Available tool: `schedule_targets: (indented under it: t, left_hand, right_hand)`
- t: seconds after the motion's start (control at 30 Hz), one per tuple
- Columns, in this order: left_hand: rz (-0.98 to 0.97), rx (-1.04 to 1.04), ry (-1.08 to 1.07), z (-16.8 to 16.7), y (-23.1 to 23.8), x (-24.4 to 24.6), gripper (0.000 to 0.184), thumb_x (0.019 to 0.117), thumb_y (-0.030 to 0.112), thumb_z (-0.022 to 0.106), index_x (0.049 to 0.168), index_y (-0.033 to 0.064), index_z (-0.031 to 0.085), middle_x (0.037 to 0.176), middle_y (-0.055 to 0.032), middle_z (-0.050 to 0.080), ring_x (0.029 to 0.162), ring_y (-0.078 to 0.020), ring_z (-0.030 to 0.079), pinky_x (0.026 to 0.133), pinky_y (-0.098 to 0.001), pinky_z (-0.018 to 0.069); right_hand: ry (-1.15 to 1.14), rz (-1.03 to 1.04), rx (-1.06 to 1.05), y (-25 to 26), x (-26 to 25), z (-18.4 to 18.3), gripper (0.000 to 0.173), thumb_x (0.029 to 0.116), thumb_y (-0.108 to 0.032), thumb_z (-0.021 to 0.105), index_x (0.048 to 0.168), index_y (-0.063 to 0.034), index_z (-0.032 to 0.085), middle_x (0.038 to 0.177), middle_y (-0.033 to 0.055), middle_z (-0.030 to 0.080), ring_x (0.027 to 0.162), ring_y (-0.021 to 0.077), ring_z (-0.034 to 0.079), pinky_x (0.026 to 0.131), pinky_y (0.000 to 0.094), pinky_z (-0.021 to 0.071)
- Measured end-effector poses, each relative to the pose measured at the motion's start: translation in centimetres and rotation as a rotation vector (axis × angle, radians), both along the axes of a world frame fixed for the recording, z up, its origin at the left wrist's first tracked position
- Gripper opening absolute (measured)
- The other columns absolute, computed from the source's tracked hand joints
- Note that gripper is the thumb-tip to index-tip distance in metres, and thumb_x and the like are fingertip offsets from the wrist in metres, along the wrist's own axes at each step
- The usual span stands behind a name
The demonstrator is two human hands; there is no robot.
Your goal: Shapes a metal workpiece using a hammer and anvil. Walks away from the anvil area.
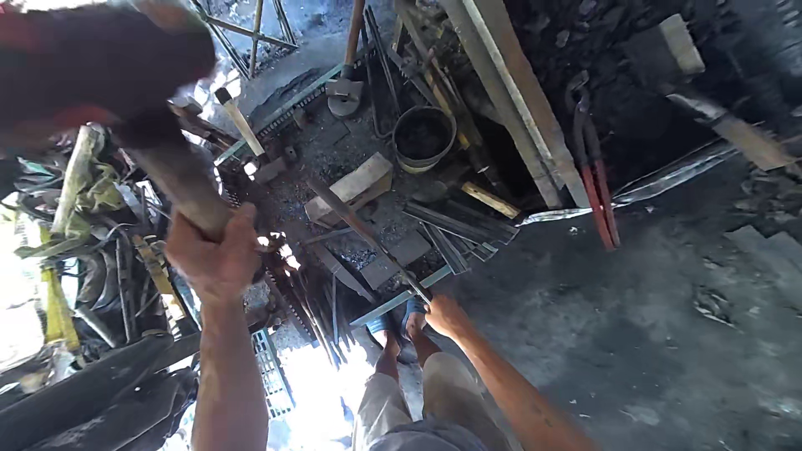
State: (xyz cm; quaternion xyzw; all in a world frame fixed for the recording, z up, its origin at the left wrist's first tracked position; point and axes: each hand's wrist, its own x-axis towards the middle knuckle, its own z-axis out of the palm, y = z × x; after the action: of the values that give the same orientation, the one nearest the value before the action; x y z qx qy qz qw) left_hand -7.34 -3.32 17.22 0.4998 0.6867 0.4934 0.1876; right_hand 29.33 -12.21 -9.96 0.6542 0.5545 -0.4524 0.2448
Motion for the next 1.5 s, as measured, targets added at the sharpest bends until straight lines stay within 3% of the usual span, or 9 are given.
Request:
schedule_targets:
  t: [0.2, 0.4, 0.5, 0.77, 0.87, 1.0, 1.07, 1.33, 1.5]
  left_hand:
    - [-0.01, 0.469, 0.004, -0.6, 5.6, 3.1, 0.027, 0.0949, 0.017, 0.069, 0.109, 0.0031, 0.051, 0.068, -0.0007, 0.061, 0.052, -0.0184, 0.062, 0.047, -0.0403, 0.0577]
    - [-0.037, -0.947, 0.176, -22.8, -0.3, 3.3, 0.041, 0.0978, 0.027, 0.062, 0.132, 0.0043, 0.057, 0.098, -0.021, 0.07, 0.082, -0.0349, 0.072, 0.075, -0.0592, 0.0599]
    - [0.018, -0.87, -0.057, -18.1, 1.5, 3.5, 0.037, 0.0954, 0.024, 0.066, 0.127, 0.0072, 0.057, 0.082, -0.0151, 0.069, 0.059, -0.0268, 0.069, 0.056, -0.0478, 0.0618]
    - [-0.005, 0.032, -0.047, -3.4, 5.0, 3.7, 0.033, 0.0918, 0.018, 0.072, 0.116, 0.0025, 0.054, 0.074, -0.0029, 0.069, 0.055, -0.0208, 0.069, 0.05, -0.0418, 0.064]
    - [0.069, 0.117, 0.045, -6.9, 6.0, 4.7, 0.033, 0.0943, 0.021, 0.07, 0.114, -0.0014, 0.055, 0.076, -0.005, 0.067, 0.058, -0.019, 0.068, 0.052, -0.0414, 0.0619]
    - [0.037, -0.697, 0.231, -20.7, 1.1, 4.4, 0.043, 0.0991, 0.03, 0.063, 0.13, 0.0009, 0.055, 0.095, -0.0214, 0.07, 0.08, -0.0354, 0.071, 0.073, -0.0584, 0.0585]
    - [-0.028, -0.911, 0.064, -21.9, 1.2, 4.0, 0.039, 0.0969, 0.025, 0.064, 0.129, 0.0032, 0.057, 0.092, -0.0218, 0.069, 0.072, -0.0355, 0.07, 0.066, -0.057, 0.0591]
    - [0.016, -0.039, -0.027, -1.3, 8.0, 3.1, 0.05, 0.0898, 0.029, 0.077, 0.126, 0.0041, 0.054, 0.082, -0.0046, 0.069, 0.058, -0.0202, 0.069, 0.052, -0.0428, 0.0637]
    - [-0.005, 0.311, -0.003, 0.2, 9.0, 4.9, 0.029, 0.0934, 0.02, 0.07, 0.108, 0.0018, 0.053, 0.072, -0.002, 0.065, 0.052, -0.0189, 0.065, 0.046, -0.0407, 0.0605]
  right_hand:
    - [-0.027, 0.006, -0.038, -1.3, 0.7, -0.2, 0.036, 0.0976, -0.031, 0.059, 0.115, -0.0008, 0.064, 0.112, 0.022, 0.069, 0.105, 0.0394, 0.069, 0.085, 0.0598, 0.0558]
    - [-0.043, -0.023, -0.052, -1.2, 0.8, 0.0, 0.038, 0.0941, -0.032, 0.062, 0.115, -0.001, 0.063, 0.111, 0.0219, 0.069, 0.105, 0.0387, 0.069, 0.084, 0.06, 0.0558]
    - [-0.047, -0.035, -0.04, -0.2, 1.2, 0.3, 0.039, 0.0939, -0.032, 0.063, 0.117, -0.0014, 0.063, 0.113, 0.0225, 0.068, 0.106, 0.0403, 0.069, 0.084, 0.0616, 0.0555]
    - [-0.024, 0.016, -0.028, -3.7, 4.3, 0.7, 0.034, 0.0986, -0.03, 0.059, 0.115, 0.0, 0.066, 0.111, 0.0218, 0.069, 0.105, 0.0383, 0.069, 0.087, 0.0587, 0.0553]
    - [-0.062, 0.006, -0.065, -4.4, 4.3, 0.7, 0.039, 0.0999, -0.033, 0.058, 0.121, -0.0009, 0.063, 0.112, 0.0216, 0.069, 0.105, 0.0384, 0.069, 0.087, 0.0584, 0.0555]
    - [-0.055, -0.014, -0.082, -4.2, 4.2, 0.8, 0.039, 0.0996, -0.033, 0.058, 0.122, -0.0008, 0.062, 0.113, 0.0213, 0.069, 0.107, 0.0377, 0.069, 0.088, 0.0583, 0.0553]
    - [-0.052, -0.015, -0.076, -4.4, 4.5, 1.6, 0.037, 0.0986, -0.033, 0.059, 0.119, -0.0015, 0.063, 0.111, 0.0209, 0.069, 0.106, 0.0375, 0.069, 0.087, 0.0583, 0.055]
    - [0.003, 0.013, -0.048, -4.6, 4.9, 1.3, 0.036, 0.0976, -0.032, 0.058, 0.112, -0.0005, 0.066, 0.11, 0.0214, 0.069, 0.105, 0.0384, 0.069, 0.086, 0.0595, 0.0553]
    - [0.026, 0.026, -0.043, -4.6, 5.5, 1.2, 0.033, 0.0982, -0.031, 0.059, 0.11, -0.0008, 0.067, 0.108, 0.0211, 0.07, 0.103, 0.0373, 0.069, 0.086, 0.0582, 0.0554]
